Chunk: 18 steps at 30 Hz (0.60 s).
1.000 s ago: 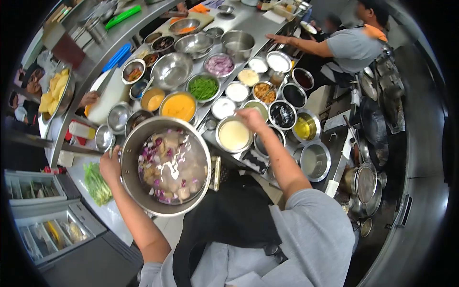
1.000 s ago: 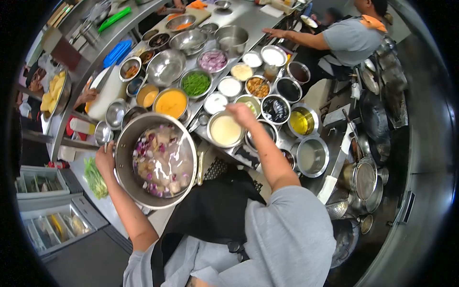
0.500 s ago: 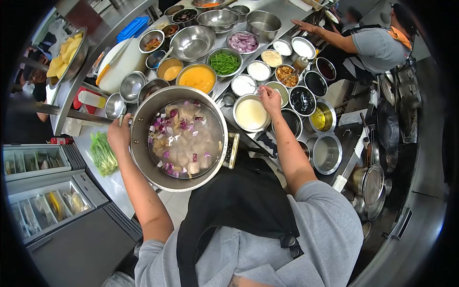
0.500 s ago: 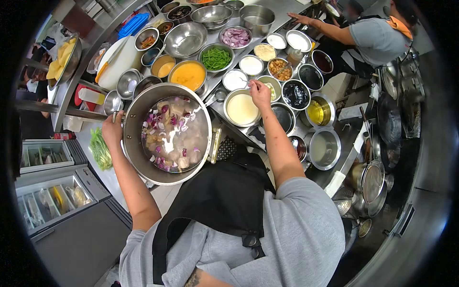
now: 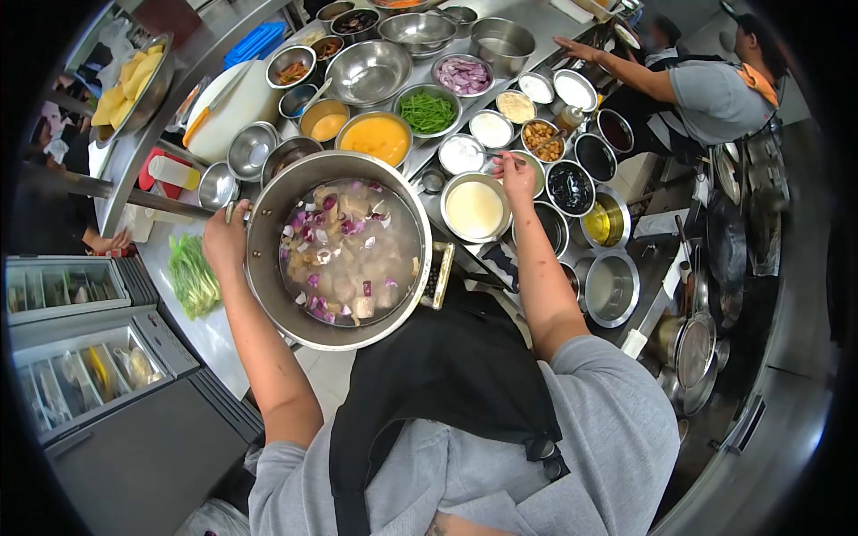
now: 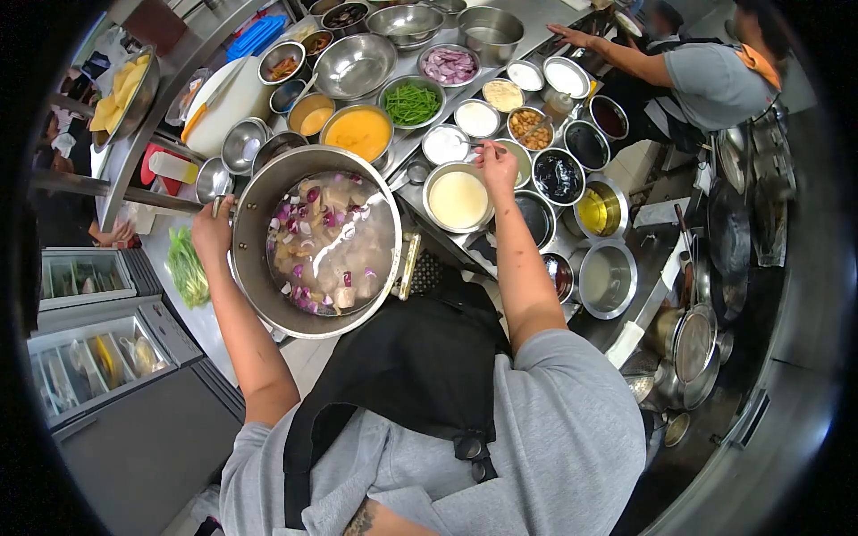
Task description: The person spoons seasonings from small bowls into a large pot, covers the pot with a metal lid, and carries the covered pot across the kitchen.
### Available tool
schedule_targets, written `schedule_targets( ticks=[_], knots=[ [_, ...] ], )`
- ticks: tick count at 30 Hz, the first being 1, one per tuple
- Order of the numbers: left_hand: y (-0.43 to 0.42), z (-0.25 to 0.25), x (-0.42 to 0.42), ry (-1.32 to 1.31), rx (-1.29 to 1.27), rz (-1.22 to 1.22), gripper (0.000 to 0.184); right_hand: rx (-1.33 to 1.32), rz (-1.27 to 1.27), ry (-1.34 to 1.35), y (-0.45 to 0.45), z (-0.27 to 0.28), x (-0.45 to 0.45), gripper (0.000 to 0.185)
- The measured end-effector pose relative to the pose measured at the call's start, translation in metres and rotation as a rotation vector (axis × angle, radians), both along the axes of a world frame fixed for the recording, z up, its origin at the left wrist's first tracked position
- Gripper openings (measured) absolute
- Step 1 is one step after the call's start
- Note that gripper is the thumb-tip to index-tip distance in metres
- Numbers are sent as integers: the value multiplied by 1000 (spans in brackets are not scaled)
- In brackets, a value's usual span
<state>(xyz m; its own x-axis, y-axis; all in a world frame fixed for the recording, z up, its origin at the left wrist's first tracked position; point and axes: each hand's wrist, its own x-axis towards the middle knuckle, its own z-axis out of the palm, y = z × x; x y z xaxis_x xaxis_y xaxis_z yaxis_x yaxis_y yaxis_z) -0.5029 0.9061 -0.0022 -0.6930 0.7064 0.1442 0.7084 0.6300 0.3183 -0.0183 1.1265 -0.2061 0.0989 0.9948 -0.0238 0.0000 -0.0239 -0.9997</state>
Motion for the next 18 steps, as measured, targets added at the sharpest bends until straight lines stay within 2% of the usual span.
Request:
schedule_targets(
  ticks=[9, 12, 18],
  knots=[
    [1, 2, 2, -3, 12, 6, 50, -18, 23, -21, 3, -8, 1, 25],
    [1, 1, 1, 11, 16, 6, 50, 3, 52, 11, 6, -15, -2, 22],
    [3, 5, 4, -28, 22, 3, 48, -156, -32, 189, 5, -3, 2, 24]
  ],
)
